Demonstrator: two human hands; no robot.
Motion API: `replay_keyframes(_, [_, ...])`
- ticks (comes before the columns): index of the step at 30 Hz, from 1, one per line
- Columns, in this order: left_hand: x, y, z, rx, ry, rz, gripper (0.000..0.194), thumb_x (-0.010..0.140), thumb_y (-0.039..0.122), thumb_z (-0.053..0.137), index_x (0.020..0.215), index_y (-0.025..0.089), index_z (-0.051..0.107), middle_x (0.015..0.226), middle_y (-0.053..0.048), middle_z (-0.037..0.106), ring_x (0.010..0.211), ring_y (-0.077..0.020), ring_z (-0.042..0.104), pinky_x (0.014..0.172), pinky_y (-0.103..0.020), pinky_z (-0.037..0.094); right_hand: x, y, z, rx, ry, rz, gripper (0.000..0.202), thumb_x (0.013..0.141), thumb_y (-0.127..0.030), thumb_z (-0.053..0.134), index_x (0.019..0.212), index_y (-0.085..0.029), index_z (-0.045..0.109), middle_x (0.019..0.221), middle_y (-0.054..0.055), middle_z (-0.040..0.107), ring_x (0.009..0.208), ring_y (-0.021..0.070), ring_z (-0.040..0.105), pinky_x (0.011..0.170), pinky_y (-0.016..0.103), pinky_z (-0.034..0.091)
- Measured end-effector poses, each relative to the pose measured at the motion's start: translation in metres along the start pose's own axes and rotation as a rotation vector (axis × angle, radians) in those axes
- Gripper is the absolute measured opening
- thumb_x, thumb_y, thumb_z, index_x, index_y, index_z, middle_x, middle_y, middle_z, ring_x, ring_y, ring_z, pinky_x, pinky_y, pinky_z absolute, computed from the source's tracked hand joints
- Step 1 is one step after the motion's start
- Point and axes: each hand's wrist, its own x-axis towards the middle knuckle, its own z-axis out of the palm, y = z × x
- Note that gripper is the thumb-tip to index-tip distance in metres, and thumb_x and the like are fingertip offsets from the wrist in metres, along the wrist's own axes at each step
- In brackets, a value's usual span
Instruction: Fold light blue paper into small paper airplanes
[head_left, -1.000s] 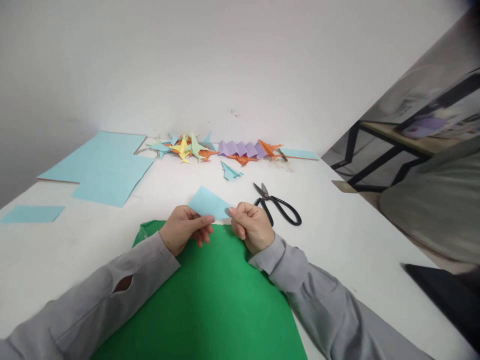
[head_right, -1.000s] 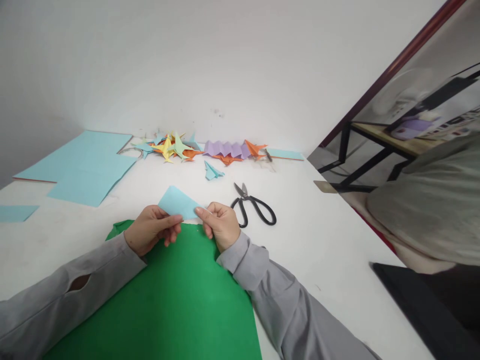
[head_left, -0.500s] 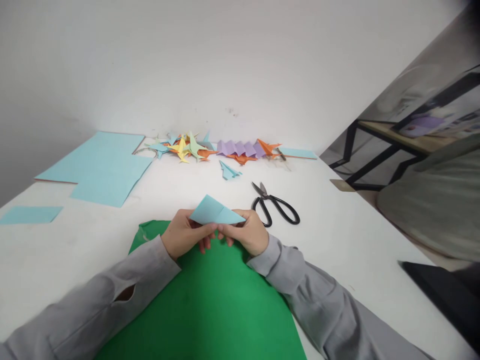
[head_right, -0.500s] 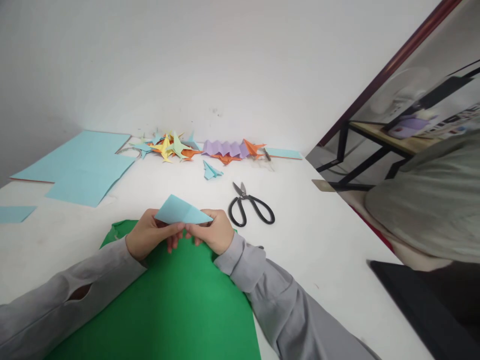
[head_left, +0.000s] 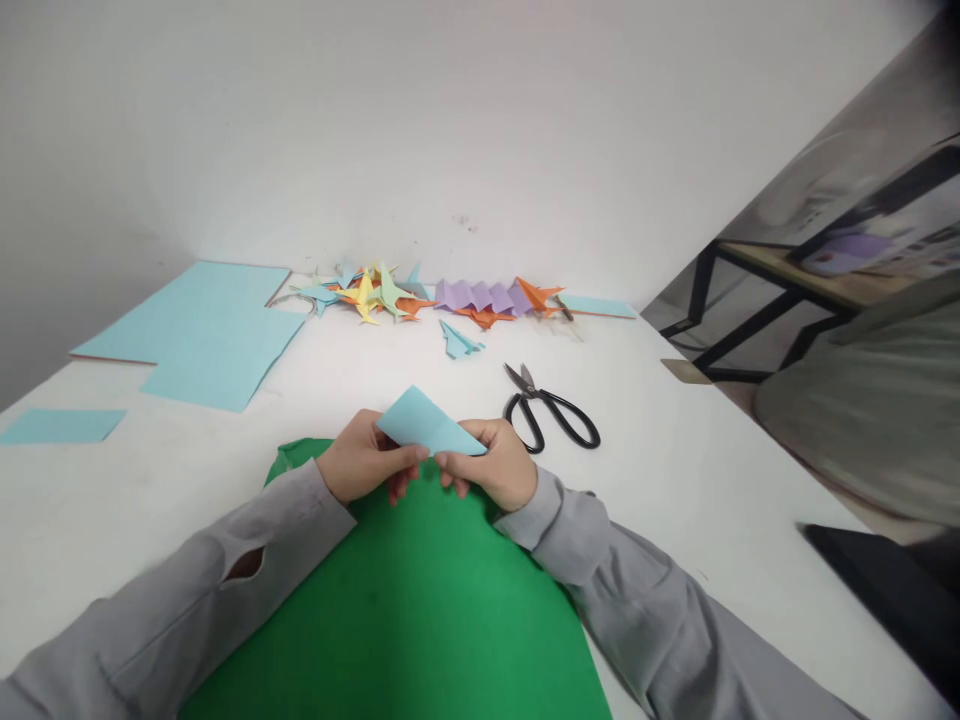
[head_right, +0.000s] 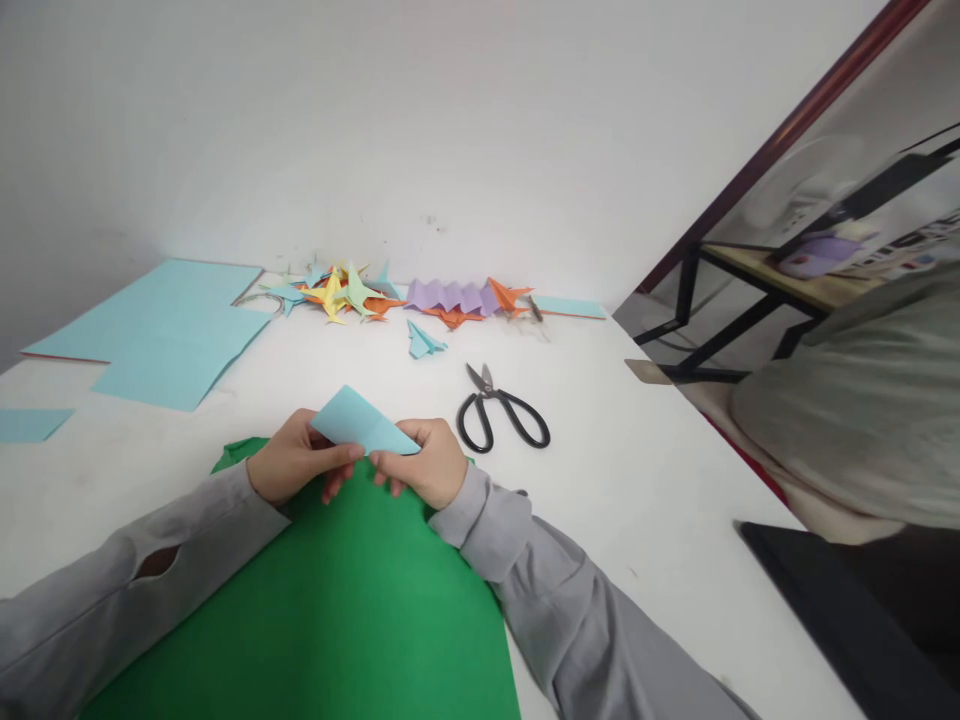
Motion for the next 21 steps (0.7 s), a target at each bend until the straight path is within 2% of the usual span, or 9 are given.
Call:
replay_keyframes(4, [0.002, 0.000, -0.009, -0.046, 0.012, -0.012, 0.025, 0.062, 0.028, 0.067, 0.050, 0.010, 0.055, 0.038, 0.001, 0.052, 0.031, -0.0095, 0.048, 0.029, -0.019, 0.040, 0.003, 0.004, -0.002, 0.086, 0.013, -0.022, 0.012, 0.057, -0.016, 0.066, 0.051, -0.013, 0.056, 0.042, -0.001, 0.060, 0.029, 0.0063, 0.047, 0.030, 0.015, 0.036])
replay_keyframes(8, [0.003, 0.003, -0.025, -0.095, 0.099, -0.032, 0.023, 0.057, 0.024, 0.070, 0.048, 0.011, 0.054, 0.039, 0.002, 0.053, 0.028, -0.0078, 0.045, 0.025, -0.017, 0.035, 0.009, 0.011, -0.007, 0.253, 0.114, -0.053, 0.012, 0.057, -0.018, 0.065, 0.050, -0.014, 0.056, 0.037, -0.003, 0.058, 0.025, 0.0056, 0.042, 0.026, 0.015, 0.031])
replay_keyframes(10, [0.003, 0.004, -0.029, -0.093, 0.126, -0.021, 0.023, 0.058, 0.023, 0.068, 0.046, 0.011, 0.053, 0.038, 0.002, 0.052, 0.027, -0.0072, 0.044, 0.025, -0.017, 0.035, 0.010, 0.013, -0.009, 0.287, 0.126, -0.060, 0.012, 0.058, -0.020, 0.065, 0.052, -0.014, 0.056, 0.038, -0.003, 0.058, 0.025, 0.0057, 0.043, 0.027, 0.015, 0.031])
replay_keyframes(15, [0.002, 0.005, -0.026, -0.094, 0.088, -0.039, 0.021, 0.057, 0.021, 0.069, 0.048, 0.011, 0.054, 0.040, 0.002, 0.053, 0.028, -0.0080, 0.046, 0.025, -0.018, 0.035, 0.006, 0.010, -0.006, 0.184, -0.066, -0.097, 0.019, 0.063, -0.026, 0.068, 0.064, -0.015, 0.053, 0.049, 0.000, 0.063, 0.035, 0.0085, 0.052, 0.035, 0.018, 0.039])
replay_keyframes(19, [0.002, 0.004, -0.023, -0.075, 0.071, -0.049, 0.021, 0.055, 0.023, 0.070, 0.048, 0.010, 0.054, 0.039, 0.002, 0.053, 0.029, -0.0085, 0.046, 0.025, -0.018, 0.036, 0.005, 0.008, -0.002, 0.165, -0.025, -0.114, 0.029, 0.066, -0.033, 0.067, 0.062, -0.018, 0.042, 0.047, -0.002, 0.061, 0.034, 0.0082, 0.051, 0.034, 0.017, 0.037])
replay_keyframes(21, [0.002, 0.003, -0.023, -0.072, 0.064, -0.053, 0.022, 0.056, 0.023, 0.070, 0.048, 0.010, 0.054, 0.039, 0.002, 0.053, 0.028, -0.0084, 0.046, 0.025, -0.017, 0.036, 0.006, 0.008, -0.001, 0.192, 0.001, -0.116, 0.030, 0.065, -0.036, 0.067, 0.067, -0.018, 0.043, 0.049, -0.003, 0.062, 0.035, 0.0089, 0.052, 0.034, 0.018, 0.038])
